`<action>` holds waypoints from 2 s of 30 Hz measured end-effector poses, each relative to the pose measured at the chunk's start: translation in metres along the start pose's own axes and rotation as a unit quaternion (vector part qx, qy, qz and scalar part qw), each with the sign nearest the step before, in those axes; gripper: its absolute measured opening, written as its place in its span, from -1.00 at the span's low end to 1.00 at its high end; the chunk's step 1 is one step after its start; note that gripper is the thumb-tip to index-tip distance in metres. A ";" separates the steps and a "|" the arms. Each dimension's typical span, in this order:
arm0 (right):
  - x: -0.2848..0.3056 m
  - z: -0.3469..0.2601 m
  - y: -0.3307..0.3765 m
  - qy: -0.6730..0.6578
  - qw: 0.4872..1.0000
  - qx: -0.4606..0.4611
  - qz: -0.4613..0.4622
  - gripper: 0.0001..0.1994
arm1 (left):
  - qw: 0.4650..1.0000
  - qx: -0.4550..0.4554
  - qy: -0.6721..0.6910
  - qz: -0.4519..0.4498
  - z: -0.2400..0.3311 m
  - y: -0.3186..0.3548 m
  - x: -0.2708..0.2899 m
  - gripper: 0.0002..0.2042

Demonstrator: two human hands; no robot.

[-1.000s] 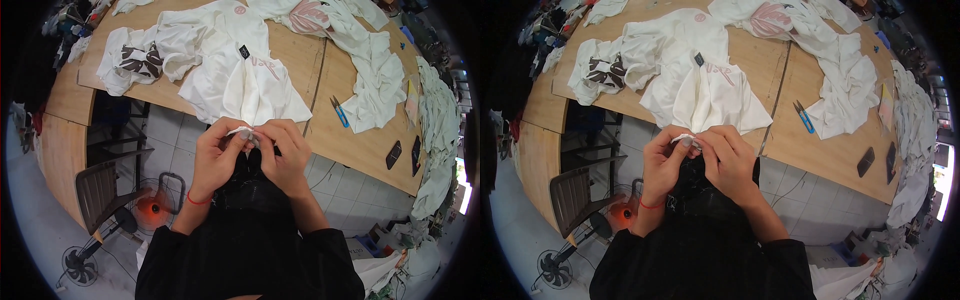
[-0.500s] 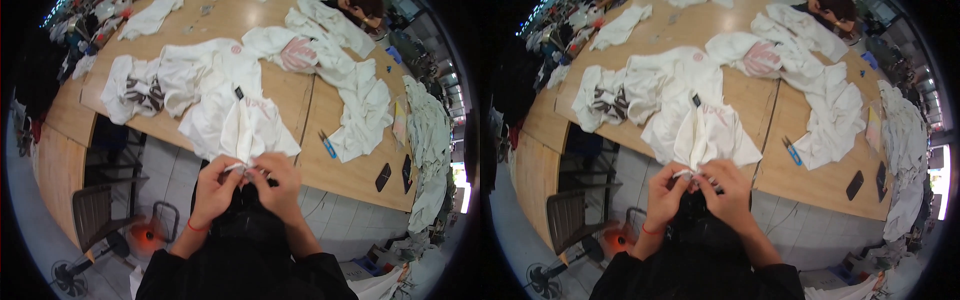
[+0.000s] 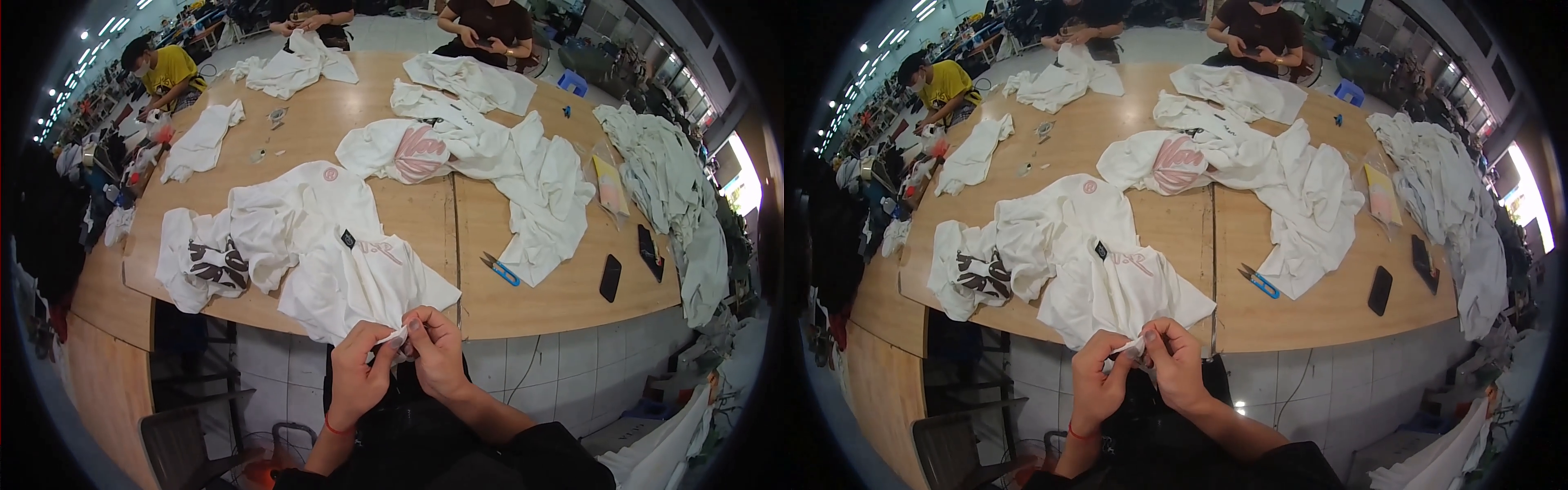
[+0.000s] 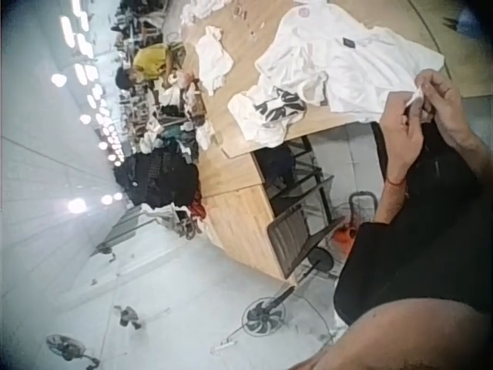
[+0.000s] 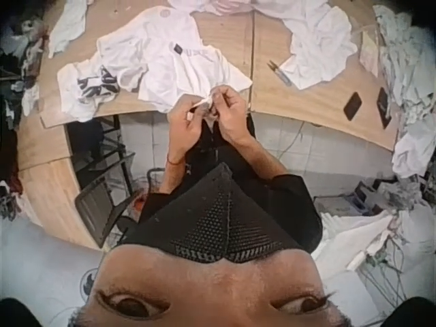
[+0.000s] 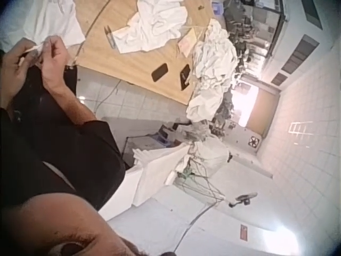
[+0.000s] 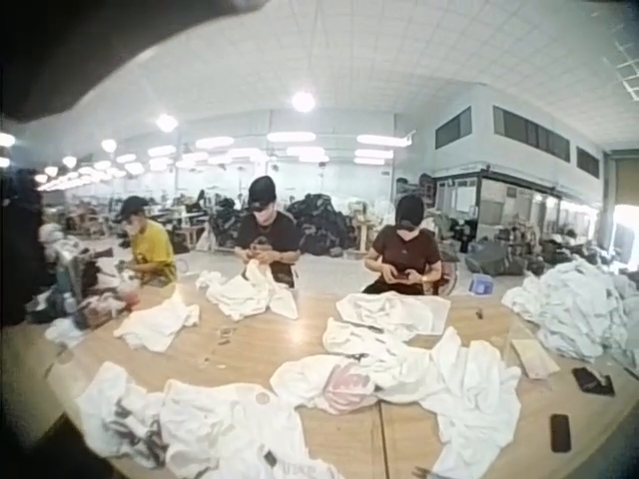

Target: Trimming loose threads from white t-shirts using thread nippers in a factory setting.

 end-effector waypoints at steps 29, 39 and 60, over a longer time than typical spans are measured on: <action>0.001 -0.046 0.006 0.438 0.854 0.268 -0.083 -0.83 | 0.984 -0.053 -0.160 0.067 0.009 0.015 0.015 -0.70; -0.005 -0.049 0.006 0.457 0.807 0.370 -0.040 -0.82 | 0.980 -0.057 -0.182 0.051 0.005 0.017 0.022 -0.73; 0.022 -0.041 -0.004 0.342 0.904 0.257 -0.012 -0.92 | 0.915 0.202 0.312 0.156 -0.021 0.021 0.007 -0.72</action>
Point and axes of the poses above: each hand's wrist, its own y-axis away from the middle knuckle, its own x-axis out of the back of the hand, z = x × y, the point moved 3 cm from there along -y, towards the middle knuckle, and after that the axes turned 3 degrees about z, right-handed, at the moved point
